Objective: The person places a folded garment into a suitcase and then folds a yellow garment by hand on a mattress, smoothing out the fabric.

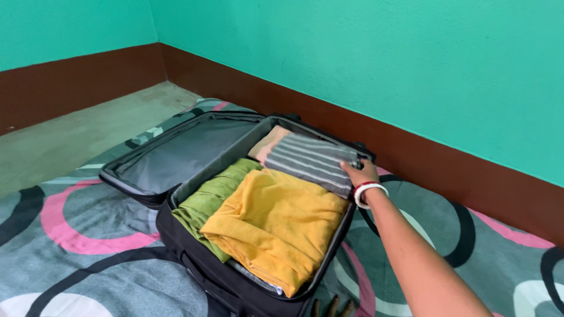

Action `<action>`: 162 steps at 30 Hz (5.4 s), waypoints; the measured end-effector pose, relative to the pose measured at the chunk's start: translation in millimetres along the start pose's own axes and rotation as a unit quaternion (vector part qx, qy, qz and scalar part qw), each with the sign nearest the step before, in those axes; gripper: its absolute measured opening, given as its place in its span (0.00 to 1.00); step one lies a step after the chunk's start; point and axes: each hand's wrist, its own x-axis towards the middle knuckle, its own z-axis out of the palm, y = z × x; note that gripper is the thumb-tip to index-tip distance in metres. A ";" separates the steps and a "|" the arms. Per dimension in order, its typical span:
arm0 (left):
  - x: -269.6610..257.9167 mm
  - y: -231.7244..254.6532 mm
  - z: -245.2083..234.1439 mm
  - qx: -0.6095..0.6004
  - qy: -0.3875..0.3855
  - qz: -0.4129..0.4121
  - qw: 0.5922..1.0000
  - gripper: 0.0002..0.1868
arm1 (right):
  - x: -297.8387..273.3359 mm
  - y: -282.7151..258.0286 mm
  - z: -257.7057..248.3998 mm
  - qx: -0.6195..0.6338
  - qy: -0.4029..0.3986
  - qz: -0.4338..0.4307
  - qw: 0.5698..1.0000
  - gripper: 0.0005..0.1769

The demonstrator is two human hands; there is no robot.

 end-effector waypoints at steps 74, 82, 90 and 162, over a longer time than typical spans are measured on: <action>168.5 126.5 -38.7 -0.084 -0.882 0.175 0.430 0.49 | -489.3 227.6 -252.7 -0.381 -0.247 0.372 0.810 0.73; 147.3 262.6 -206.3 -0.192 -0.816 0.008 0.546 0.57 | -512.8 345.4 -430.8 0.093 -0.210 0.182 0.956 0.27; 171.4 273.9 -195.5 -0.115 -0.870 0.087 0.472 0.76 | -528.2 400.3 -613.7 -0.412 0.488 0.150 0.755 0.24; 192.7 271.7 -180.3 -0.106 -0.863 0.102 0.483 0.78 | -703.3 239.0 -659.3 -0.234 0.389 0.480 0.751 0.29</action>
